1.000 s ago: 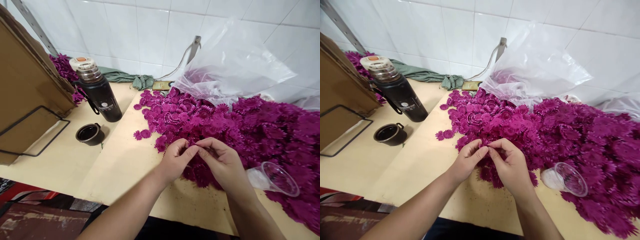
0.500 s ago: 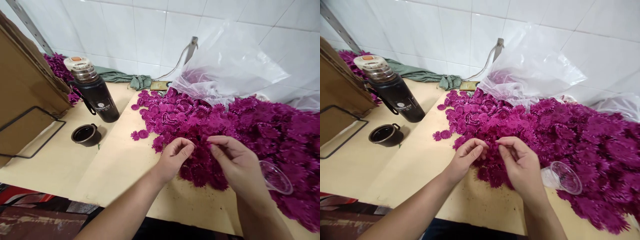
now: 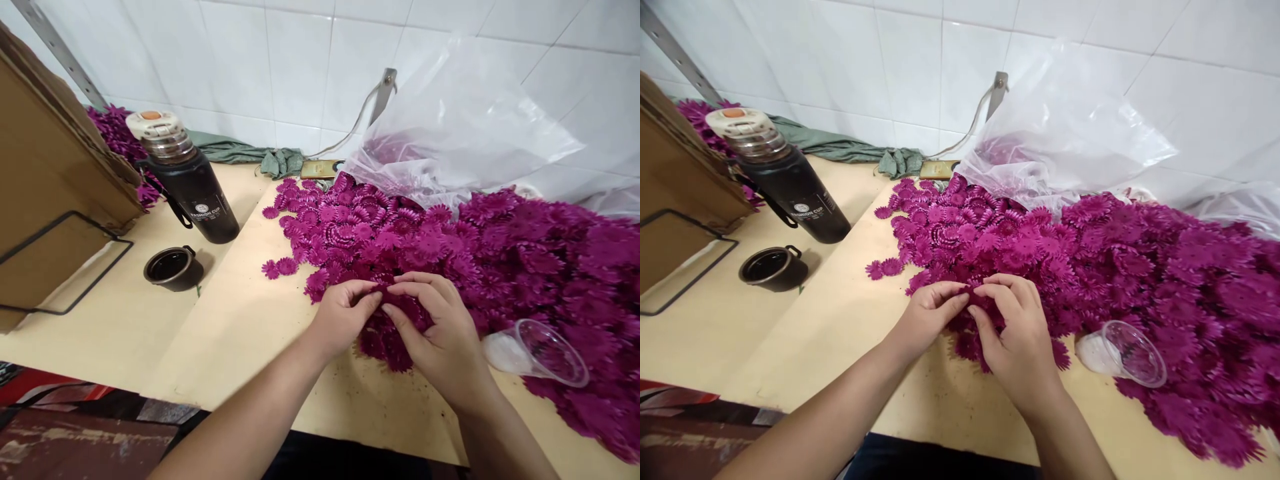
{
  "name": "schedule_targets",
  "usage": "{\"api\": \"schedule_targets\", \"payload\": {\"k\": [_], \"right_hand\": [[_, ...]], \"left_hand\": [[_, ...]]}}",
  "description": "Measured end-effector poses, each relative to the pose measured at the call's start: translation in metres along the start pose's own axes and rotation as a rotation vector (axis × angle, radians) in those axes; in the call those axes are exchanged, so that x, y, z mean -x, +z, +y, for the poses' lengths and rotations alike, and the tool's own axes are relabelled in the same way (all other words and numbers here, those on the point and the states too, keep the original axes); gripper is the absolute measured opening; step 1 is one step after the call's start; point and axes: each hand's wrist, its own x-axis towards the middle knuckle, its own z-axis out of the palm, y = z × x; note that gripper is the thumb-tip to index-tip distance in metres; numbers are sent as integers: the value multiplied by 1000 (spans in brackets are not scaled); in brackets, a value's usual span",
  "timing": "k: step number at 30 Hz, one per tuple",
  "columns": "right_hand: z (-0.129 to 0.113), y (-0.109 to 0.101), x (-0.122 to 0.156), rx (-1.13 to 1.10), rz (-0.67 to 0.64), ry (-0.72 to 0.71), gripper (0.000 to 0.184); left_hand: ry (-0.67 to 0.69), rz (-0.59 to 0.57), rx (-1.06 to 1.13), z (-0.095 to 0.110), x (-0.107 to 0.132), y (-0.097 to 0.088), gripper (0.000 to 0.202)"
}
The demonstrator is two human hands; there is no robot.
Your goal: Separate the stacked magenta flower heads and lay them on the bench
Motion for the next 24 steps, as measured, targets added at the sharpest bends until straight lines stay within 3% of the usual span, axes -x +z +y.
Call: {"api": "schedule_targets", "payload": {"k": [6, 11, 14, 19, 21, 24], "right_hand": [[-5, -2, 3, -97, -22, 45, 13], [-8, 2, 4, -101, -25, 126, 17], [-9, 3, 3, -129, -56, 169, 16], [-13, 5, 0, -362, -176, 269, 9], [-13, 6, -2, -457, -137, 302, 7], [-8, 3, -5, -511, 31, 352, 3]], "left_hand": [[-3, 39, -20, 1, -2, -1, 7], [-51, 13, -72, 1, -1, -3, 30], [-3, 43, -152, 3, 0, -3, 41], [53, 10, -135, 3, -1, -2, 50], [67, -39, -96, 2, 0, -1, 47], [68, -133, -27, 1, 1, 0, 33]]}}
